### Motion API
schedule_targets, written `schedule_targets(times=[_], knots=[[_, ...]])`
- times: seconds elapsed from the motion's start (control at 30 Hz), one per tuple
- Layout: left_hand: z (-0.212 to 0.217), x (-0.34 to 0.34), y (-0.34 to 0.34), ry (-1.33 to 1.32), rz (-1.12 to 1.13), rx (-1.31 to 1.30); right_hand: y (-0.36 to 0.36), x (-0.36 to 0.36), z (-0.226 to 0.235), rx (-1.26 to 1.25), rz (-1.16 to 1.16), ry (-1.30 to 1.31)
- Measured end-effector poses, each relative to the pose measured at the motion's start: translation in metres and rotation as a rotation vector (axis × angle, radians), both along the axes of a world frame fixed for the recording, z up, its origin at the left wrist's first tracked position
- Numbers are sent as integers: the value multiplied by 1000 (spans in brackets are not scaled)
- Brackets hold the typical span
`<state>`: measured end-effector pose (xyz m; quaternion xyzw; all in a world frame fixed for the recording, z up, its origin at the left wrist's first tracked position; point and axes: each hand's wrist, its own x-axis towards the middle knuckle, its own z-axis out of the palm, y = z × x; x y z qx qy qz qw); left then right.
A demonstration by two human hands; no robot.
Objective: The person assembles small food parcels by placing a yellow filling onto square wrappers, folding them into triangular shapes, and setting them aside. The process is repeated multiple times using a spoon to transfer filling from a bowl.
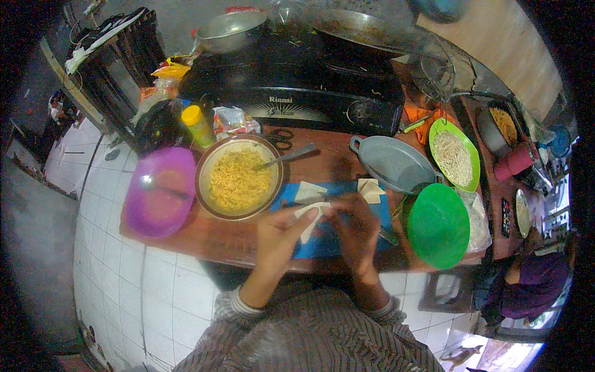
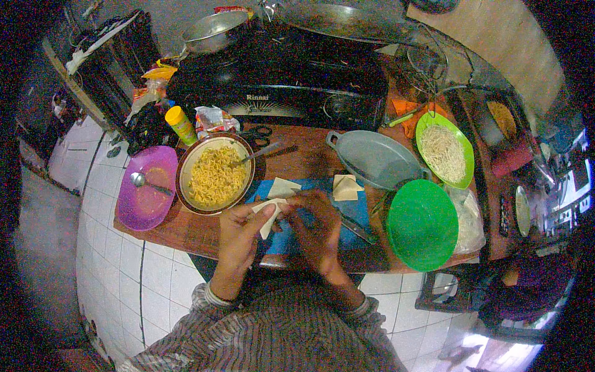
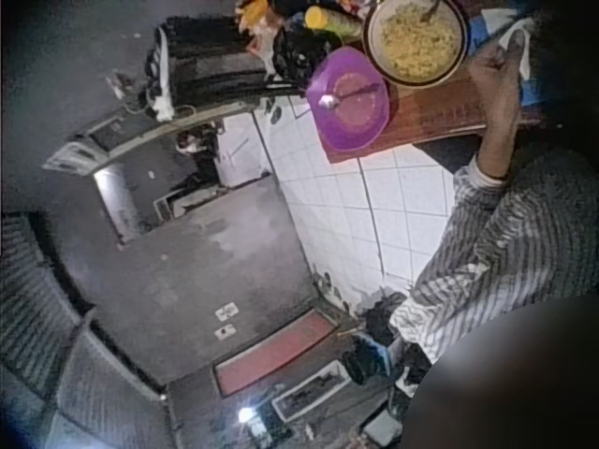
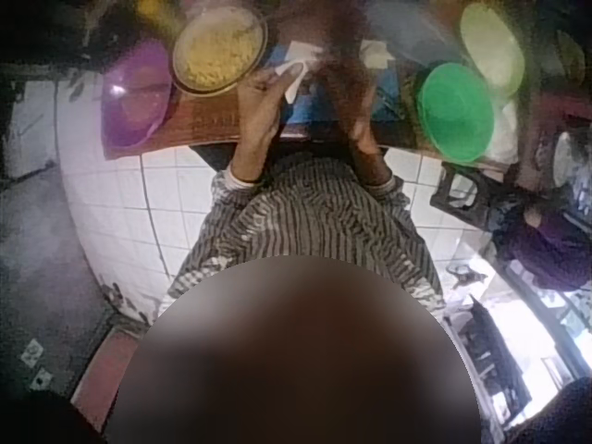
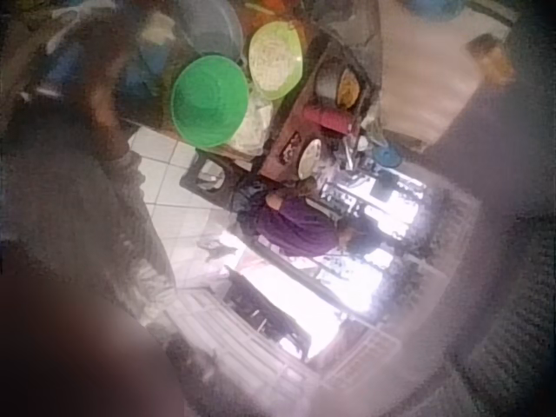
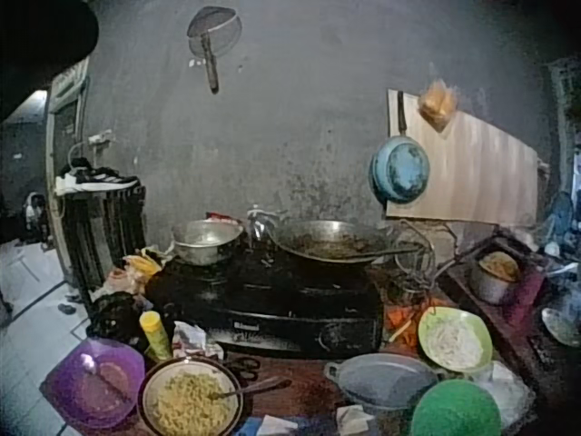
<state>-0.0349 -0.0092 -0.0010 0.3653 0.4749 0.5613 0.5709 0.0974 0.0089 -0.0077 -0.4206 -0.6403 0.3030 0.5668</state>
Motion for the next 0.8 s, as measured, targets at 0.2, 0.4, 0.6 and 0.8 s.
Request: schedule_targets(times=[0.2,0.4,0.6,0.8], knots=[[5,1,-1,-1,4,34,-1,1,-1,234,-100,-148],[8,0,-1,-2,-10,42,-2,2,1,209,-75,-145],[6,1,-1,16,-11,41,-4,1,-1,-70,75,268],[7,3,-1,45,-3,38,-6,4,-2,-219,140,387]])
